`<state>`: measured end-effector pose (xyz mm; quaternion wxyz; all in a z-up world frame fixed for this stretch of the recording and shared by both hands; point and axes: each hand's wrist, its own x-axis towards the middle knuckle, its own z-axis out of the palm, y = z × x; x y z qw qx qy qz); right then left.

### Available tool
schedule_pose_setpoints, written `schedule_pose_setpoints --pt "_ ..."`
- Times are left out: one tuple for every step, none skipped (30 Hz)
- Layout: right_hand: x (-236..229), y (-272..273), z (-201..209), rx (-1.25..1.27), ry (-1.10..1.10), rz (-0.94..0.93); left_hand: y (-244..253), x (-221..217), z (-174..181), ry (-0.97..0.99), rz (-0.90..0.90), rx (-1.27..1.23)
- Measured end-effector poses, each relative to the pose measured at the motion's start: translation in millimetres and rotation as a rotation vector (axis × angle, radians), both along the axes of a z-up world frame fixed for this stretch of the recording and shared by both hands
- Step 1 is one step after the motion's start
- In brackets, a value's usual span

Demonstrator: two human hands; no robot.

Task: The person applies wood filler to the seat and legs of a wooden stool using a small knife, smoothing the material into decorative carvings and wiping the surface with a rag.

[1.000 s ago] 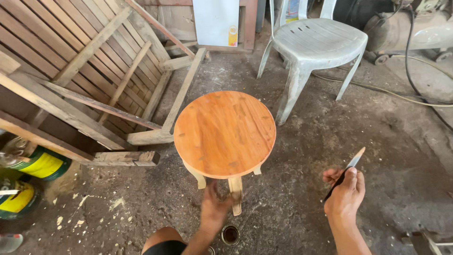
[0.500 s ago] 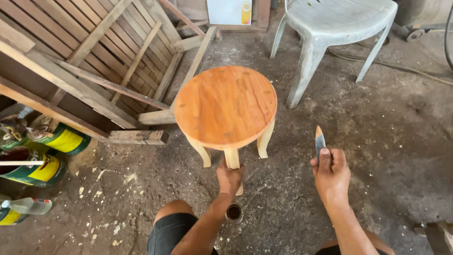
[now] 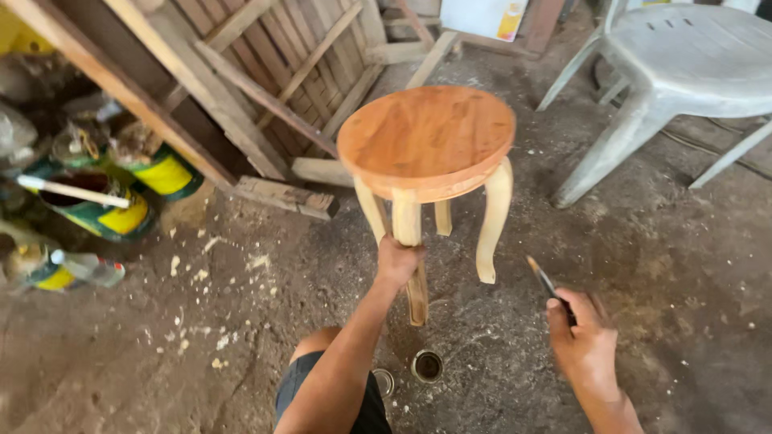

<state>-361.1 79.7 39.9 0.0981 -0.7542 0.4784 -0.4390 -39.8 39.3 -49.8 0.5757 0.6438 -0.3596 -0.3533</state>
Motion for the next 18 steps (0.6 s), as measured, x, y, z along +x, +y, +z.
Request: schedule_pose_setpoints --pt "9.0 3.4 4.7 -0.003 -0.007 0.034 0.0 1.0 -1.4 -0.003 -0.009 -0.014" --pt "19.4 6.8 9.7 -0.006 -0.015 0.068 -0.1 1.0 -2.3 -0.006 -0.017 -0.027" --pt "31.9 7.3 14.8 -0.012 -0.038 0.097 -2.8 6.8 0.5 -0.024 -0.031 -0.043" --pt "41.6 4.5 21.5 0.0 0.0 0.081 -7.9 10.1 3.9 -0.001 -0.048 -0.053" --pt "50.8 5.3 25.9 0.024 0.041 0.063 -8.0 10.4 4.1 0.026 -0.065 -0.05" --pt "60.4 5.3 29.2 0.048 0.083 0.045 -7.4 11.4 4.5 0.054 -0.083 -0.048" --pt "69.9 1.3 33.4 0.04 0.087 0.062 -12.1 11.9 8.3 0.099 -0.076 -0.071" --pt "79.1 -2.4 36.9 0.033 0.091 0.078 -15.7 12.6 12.1 0.143 -0.07 -0.095" --pt "87.8 -5.1 39.1 0.027 0.099 0.094 -16.0 13.9 13.9 0.191 -0.063 -0.118" --pt "96.3 -7.8 40.6 -0.013 0.114 0.114 -14.9 15.8 15.3 0.178 -0.057 -0.117" --pt "102.3 -12.4 43.7 -0.055 0.132 0.135 -15.7 14.8 17.7 0.166 -0.051 -0.12" --pt "108.2 -17.1 47.3 -0.097 0.149 0.156 -15.5 13.1 19.7 0.155 -0.045 -0.122" --pt "116.4 -22.2 51.2 -0.137 0.169 0.167 -14.7 13.4 21.3 0.131 -0.02 -0.126" --pt "124.5 -27.6 55.7 -0.176 0.188 0.179 -14.4 12.8 22.5 0.108 0.004 -0.129" --pt "131.7 -32.5 59.9 -0.213 0.205 0.189 -13.7 11.3 23.1 0.082 0.026 -0.13" --pt "139.2 -38.5 64.2 -0.246 0.207 0.206 -13.3 9.8 22.9 0.062 0.025 -0.14" --pt "147.4 -45.2 67.8 -0.278 0.21 0.223 -13.1 8.3 21.5 0.043 0.024 -0.149" --pt "154.4 -51.4 71.3 -0.31 0.213 0.241 -13.4 7.1 19.7 0.024 0.024 -0.158"
